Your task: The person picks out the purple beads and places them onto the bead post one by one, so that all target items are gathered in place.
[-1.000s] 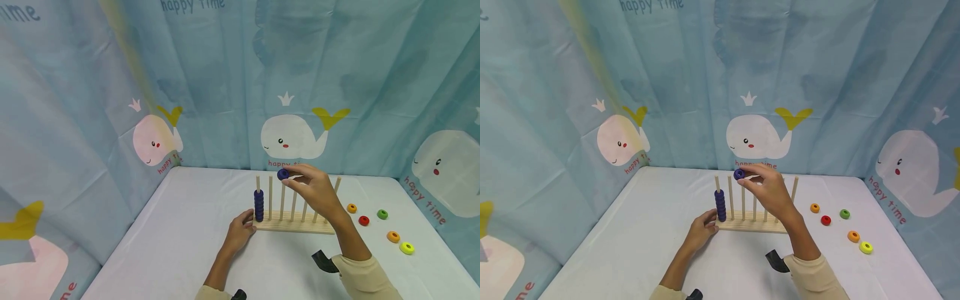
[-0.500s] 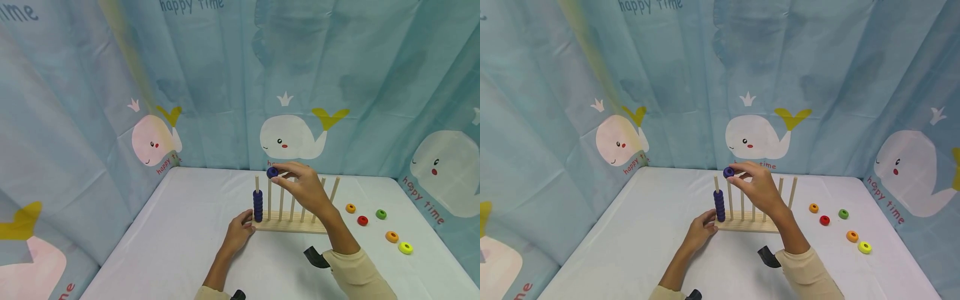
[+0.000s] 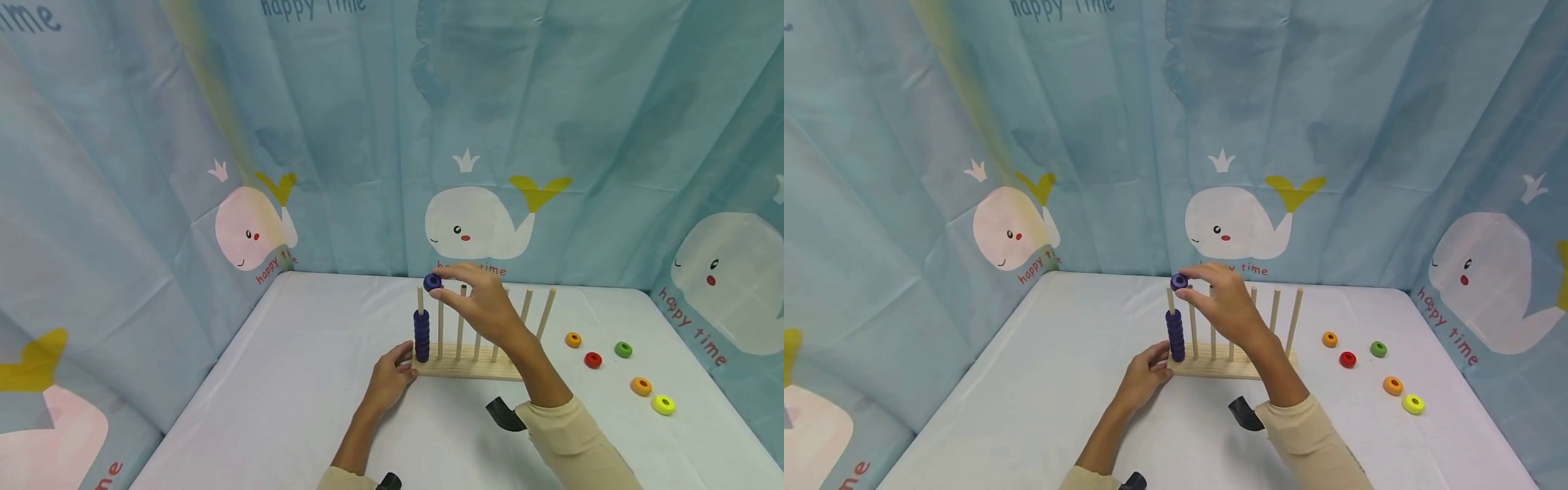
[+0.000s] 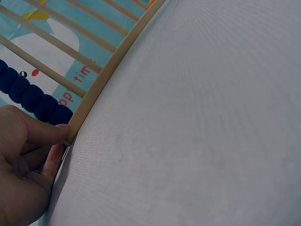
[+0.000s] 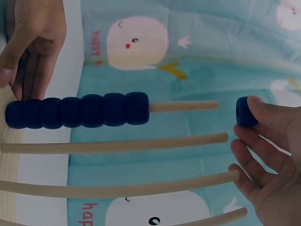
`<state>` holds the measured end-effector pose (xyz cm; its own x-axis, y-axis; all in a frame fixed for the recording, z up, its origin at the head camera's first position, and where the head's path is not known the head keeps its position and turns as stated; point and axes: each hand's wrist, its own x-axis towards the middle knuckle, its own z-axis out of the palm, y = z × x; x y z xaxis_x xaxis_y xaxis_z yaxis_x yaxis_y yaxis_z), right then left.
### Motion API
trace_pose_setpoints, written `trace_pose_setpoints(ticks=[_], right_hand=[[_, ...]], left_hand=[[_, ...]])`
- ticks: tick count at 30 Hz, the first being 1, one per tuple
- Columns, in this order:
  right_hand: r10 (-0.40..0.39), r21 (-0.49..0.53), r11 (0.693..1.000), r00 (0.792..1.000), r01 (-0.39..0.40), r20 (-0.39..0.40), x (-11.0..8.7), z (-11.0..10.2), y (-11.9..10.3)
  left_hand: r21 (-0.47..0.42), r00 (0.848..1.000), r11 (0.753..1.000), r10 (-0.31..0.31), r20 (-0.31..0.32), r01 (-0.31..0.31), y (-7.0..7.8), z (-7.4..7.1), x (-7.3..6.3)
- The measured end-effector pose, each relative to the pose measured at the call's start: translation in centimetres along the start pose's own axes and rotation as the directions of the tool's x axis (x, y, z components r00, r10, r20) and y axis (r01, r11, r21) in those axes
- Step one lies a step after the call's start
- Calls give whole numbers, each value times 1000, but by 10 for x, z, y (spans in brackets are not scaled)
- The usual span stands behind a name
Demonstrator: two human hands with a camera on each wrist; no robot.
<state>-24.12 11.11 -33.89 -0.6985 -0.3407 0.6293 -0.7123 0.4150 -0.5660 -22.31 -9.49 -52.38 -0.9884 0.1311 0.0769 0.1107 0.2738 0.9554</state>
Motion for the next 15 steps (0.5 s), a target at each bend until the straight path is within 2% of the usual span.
trace_pose_setpoints(ticks=[15], right_hand=[[66,-38,997,996,-64,66,4,9,-2]], left_hand=[[-14,1000,1000,-6,-2,6,3,-1,0]])
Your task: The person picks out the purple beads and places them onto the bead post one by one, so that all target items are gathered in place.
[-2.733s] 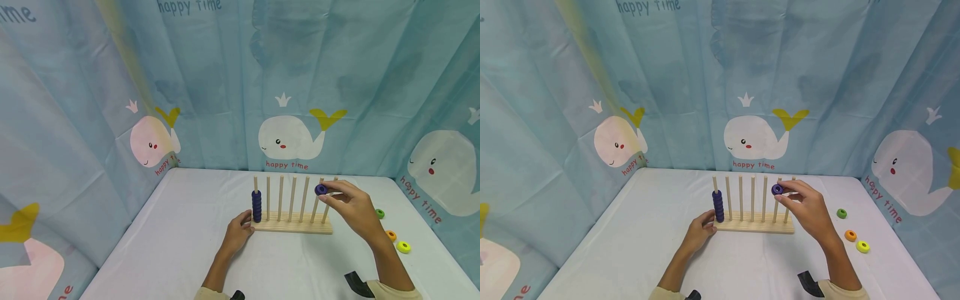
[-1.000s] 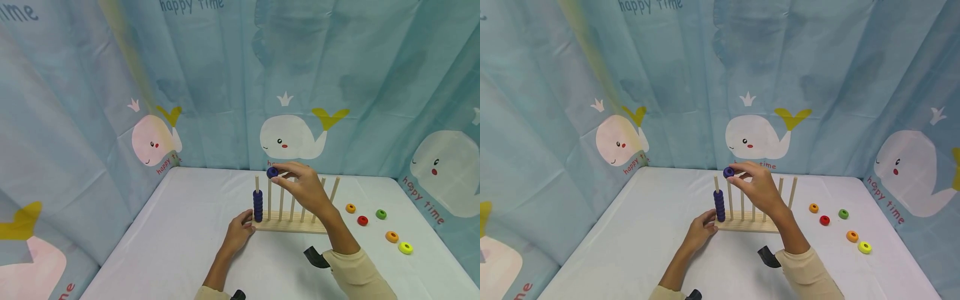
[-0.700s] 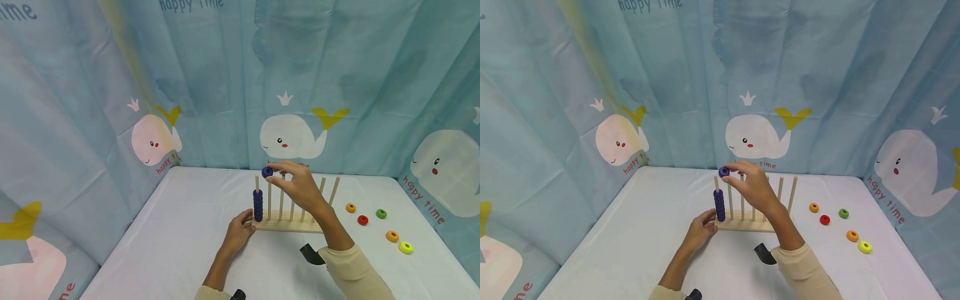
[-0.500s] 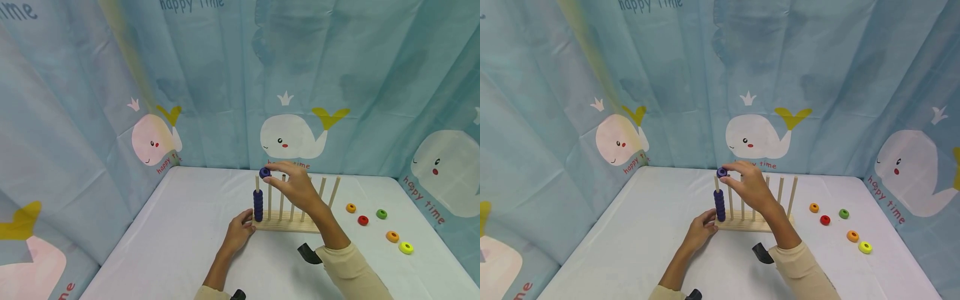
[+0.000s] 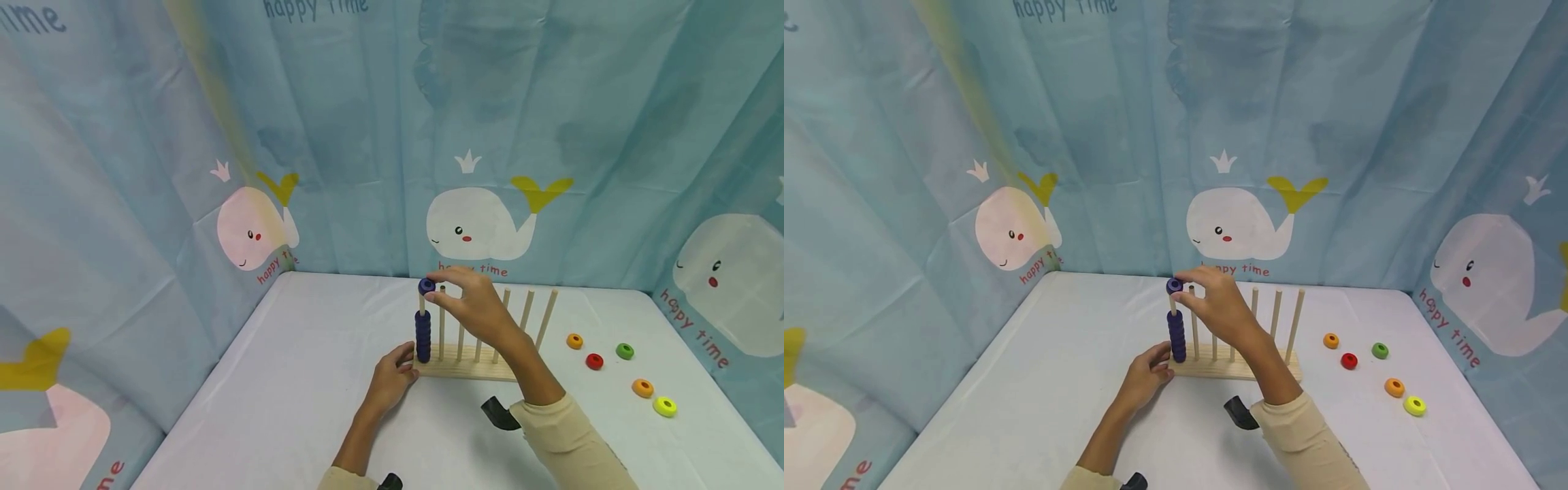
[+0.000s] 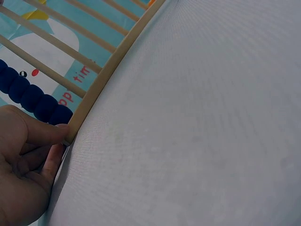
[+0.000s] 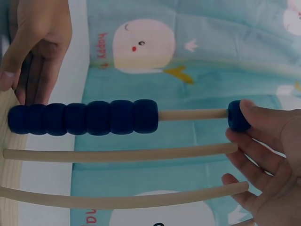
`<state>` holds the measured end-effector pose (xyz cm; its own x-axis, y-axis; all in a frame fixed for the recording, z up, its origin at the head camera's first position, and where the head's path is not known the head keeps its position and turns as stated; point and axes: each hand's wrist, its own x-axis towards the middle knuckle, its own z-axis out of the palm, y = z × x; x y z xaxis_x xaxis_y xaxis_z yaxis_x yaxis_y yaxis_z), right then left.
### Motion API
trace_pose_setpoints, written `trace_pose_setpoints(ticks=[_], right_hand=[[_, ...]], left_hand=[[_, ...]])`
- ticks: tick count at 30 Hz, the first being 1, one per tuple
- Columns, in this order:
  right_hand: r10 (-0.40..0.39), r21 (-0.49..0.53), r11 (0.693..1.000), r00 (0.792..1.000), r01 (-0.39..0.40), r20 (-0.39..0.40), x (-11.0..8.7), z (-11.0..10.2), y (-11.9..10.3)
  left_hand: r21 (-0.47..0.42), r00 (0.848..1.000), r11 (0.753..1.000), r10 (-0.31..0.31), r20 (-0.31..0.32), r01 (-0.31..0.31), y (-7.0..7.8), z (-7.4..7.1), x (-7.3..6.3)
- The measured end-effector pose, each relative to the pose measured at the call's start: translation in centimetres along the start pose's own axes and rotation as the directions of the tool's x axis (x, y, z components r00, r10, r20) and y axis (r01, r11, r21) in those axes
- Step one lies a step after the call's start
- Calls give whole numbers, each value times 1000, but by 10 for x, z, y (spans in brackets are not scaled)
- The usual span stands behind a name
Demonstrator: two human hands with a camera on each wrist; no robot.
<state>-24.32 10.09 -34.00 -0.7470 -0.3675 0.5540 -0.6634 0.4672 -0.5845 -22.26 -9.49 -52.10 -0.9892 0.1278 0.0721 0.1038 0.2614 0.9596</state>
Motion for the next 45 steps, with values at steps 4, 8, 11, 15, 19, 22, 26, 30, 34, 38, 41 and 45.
trace_pose_setpoints(ticks=[4,8,11,15,19,22,26,30,34,38,41,45], right_hand=[[4,4,1000,1000,-4,0,1,1,1],[1,-6,1000,1000,-1,1,2,3,2],[0,-14,1000,1000,1,8,3,3,2],[6,-18,1000,1000,-6,11,4,4,4],[7,-15,1000,1000,-7,6,4,3,4],[-8,-22,1000,1000,8,2,4,2,4],[-35,-49,998,999,34,-9,1,-1,3],[-53,-78,996,998,50,-36,-5,-9,3],[-74,-88,994,995,68,-70,-12,-22,5],[-72,-120,991,992,60,-105,-24,-37,9],[-71,-162,986,988,48,-135,-35,-49,14],[-106,-225,972,979,65,-175,-50,-69,24]], left_hand=[[1,1000,1000,-2,-1,2,0,1,0],[9,1000,1000,5,-2,-5,0,1,1],[12,1000,1000,-1,-3,1,0,2,1],[13,1000,1000,-1,0,1,0,3,1],[17,1000,1000,6,6,-6,0,3,1],[20,1000,1000,6,5,-6,1,3,1],[22,1000,1000,17,2,-17,1,4,0],[22,1000,1000,11,0,-11,1,5,1],[10,1000,1000,26,-3,-26,1,5,2],[-13,1000,1000,20,0,-20,10,4,-4],[0,1000,1000,1,-3,-1,11,3,-5],[46,1000,999,-10,-24,11,6,0,-3]])
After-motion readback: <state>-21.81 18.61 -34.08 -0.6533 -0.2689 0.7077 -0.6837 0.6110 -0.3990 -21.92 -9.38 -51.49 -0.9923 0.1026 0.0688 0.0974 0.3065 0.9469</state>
